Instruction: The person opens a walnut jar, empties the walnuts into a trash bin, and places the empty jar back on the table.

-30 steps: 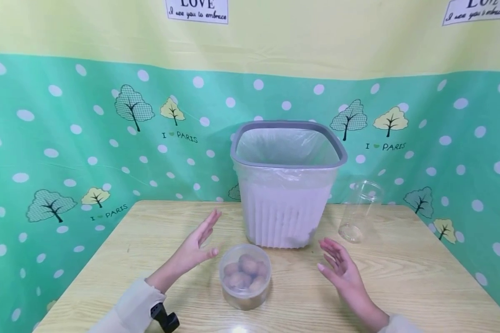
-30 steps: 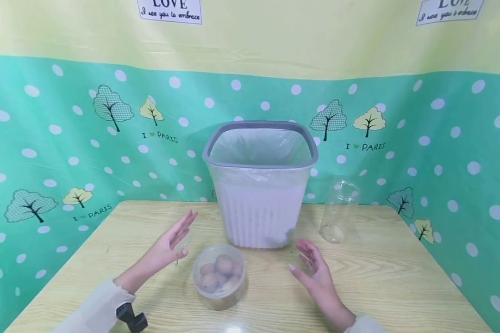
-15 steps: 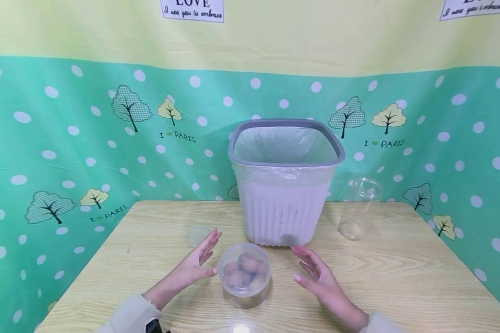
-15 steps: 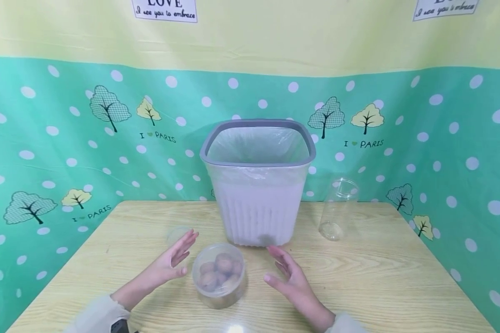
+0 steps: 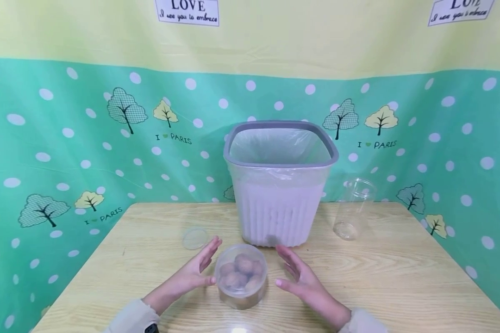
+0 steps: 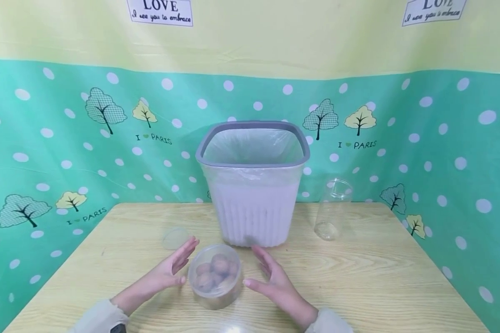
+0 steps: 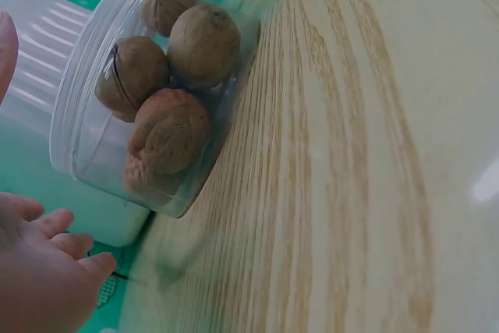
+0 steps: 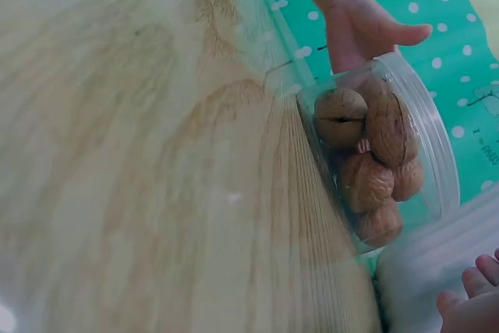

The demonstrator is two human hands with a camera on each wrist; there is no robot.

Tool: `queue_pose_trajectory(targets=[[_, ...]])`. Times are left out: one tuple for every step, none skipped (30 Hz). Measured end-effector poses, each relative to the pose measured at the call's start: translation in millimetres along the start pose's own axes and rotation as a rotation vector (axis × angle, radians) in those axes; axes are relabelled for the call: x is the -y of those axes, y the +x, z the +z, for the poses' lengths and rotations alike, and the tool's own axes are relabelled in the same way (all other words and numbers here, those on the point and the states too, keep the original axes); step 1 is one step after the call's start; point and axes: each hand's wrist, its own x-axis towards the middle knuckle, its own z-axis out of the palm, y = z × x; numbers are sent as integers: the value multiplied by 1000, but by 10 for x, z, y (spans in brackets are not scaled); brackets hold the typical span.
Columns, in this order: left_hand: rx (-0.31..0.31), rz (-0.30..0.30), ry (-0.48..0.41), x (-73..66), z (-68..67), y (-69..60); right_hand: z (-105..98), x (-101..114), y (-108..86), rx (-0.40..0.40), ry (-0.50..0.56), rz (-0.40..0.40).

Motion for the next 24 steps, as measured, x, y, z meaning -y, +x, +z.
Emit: queue_pose_trajectory(targets=[[9, -7, -6, 8, 6, 1, 14, -4, 12, 0, 2, 3], [17, -15, -13, 11, 13, 1, 27, -8, 25, 1, 5, 5], [25, -23, -24, 14, 19, 3, 40, -14, 39, 3, 8, 4], [35, -38, -31, 20, 22, 4, 51, -20, 52, 5, 7, 4], [44, -54, -40, 22, 26, 5, 63, -27, 66, 4, 3, 8], [52, -69, -47, 23, 29, 10, 74, -30, 79, 7, 0, 10], [57, -86, -53, 26, 32, 16, 82, -33, 91, 14, -4, 8], [63, -97, -53, 28, 36, 22, 90, -35, 101, 21, -7, 8], [66, -113, -55, 29, 39, 27, 97, -37, 110, 30, -12, 8], [69, -120, -57, 30, 42, 33, 104, -38, 118, 37, -20, 10], [71, -126, -60, 31, 45, 37, 112, -39, 125, 43, -26, 15], [74, -130, -66, 33, 48, 40, 120, -39, 132, 47, -31, 19], [77, -128, -73, 38, 51, 42, 129, -40, 141, 47, -35, 28], [82, -132, -86, 39, 54, 44, 138, -42, 149, 42, -40, 38], [88, -138, -101, 41, 57, 46, 147, -44, 158, 36, -44, 44], [94, -138, -112, 47, 59, 49, 156, -47, 167, 29, -47, 49], [100, -146, -121, 54, 61, 51, 165, -49, 179, 24, -49, 54], [108, -149, -128, 61, 63, 53, 175, -54, 191, 21, -53, 54], [113, -153, -130, 70, 63, 54, 183, -61, 204, 19, -57, 54], [118, -160, -131, 78, 62, 55, 191, -66, 215, 19, -59, 53], [123, -157, -126, 89, 62, 58, 198, -70, 227, 21, -62, 49], [129, -156, -123, 102, 61, 60, 204, -76, 239, 24, -64, 49], [134, -155, -122, 111, 62, 62, 210, -82, 250, 26, -64, 51], [139, -150, -120, 118, 63, 66, 214, -89, 259, 27, -63, 51]])
